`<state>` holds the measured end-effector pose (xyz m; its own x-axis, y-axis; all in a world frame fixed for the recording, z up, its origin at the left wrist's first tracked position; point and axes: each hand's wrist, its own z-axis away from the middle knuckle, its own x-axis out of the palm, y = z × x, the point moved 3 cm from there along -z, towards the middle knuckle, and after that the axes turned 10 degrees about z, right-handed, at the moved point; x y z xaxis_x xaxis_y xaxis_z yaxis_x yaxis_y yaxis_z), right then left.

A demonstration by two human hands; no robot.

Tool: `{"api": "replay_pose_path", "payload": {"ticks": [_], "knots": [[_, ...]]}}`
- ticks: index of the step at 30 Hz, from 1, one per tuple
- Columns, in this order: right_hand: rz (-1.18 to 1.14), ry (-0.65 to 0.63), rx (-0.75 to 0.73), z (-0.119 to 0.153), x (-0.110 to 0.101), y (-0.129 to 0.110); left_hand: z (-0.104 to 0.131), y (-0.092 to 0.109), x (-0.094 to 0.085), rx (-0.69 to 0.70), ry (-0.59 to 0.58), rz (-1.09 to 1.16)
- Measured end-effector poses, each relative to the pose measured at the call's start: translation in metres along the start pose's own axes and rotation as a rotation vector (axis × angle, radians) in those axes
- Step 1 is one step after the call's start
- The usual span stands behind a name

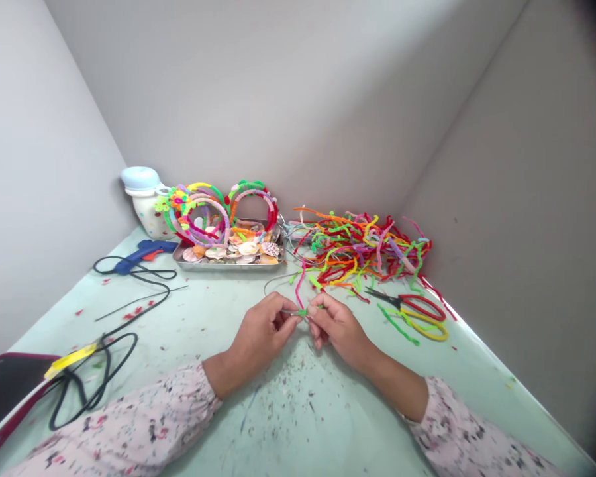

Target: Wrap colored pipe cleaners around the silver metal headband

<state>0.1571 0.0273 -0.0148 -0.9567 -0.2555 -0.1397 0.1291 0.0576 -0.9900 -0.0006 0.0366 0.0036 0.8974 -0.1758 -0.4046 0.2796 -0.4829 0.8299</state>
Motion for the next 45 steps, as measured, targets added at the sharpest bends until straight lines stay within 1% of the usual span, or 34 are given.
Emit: {"api": "replay_pose_path", "payload": {"ticks": [6,16,18,23,26,33,39,45], "knots": [[0.018,-0.014,-0.016,0.0004,0.0004,-0.0018,0.0012,0.0020,-0.0003,0.030,0.022,-0.049],[0.028,-0.023,-0.016,0.0010,0.0008,-0.0024,0.0031,0.0031,-0.0010,0.070,0.045,-0.034],[0.028,-0.020,-0.022,0.0008,0.0006,-0.0015,0.0030,0.0025,-0.0006,0.051,0.045,-0.035],[0.020,0.015,-0.021,-0.0006,-0.0003,0.0028,0.0003,-0.0012,0.0022,-0.054,0.014,-0.008],[0.031,0.026,-0.028,-0.0010,-0.0003,0.0042,-0.0009,-0.0022,0.0030,-0.081,-0.002,0.003],[0.041,0.007,-0.012,-0.0010,0.0006,0.0039,0.0018,0.0001,-0.0002,-0.035,0.045,-0.035],[0.038,-0.012,-0.002,0.0004,0.0016,0.0020,0.0032,-0.0009,-0.0001,-0.003,0.043,-0.039],[0.054,0.016,-0.031,-0.0007,0.0008,0.0021,0.0012,-0.0021,0.0013,-0.028,0.015,-0.031]]}}
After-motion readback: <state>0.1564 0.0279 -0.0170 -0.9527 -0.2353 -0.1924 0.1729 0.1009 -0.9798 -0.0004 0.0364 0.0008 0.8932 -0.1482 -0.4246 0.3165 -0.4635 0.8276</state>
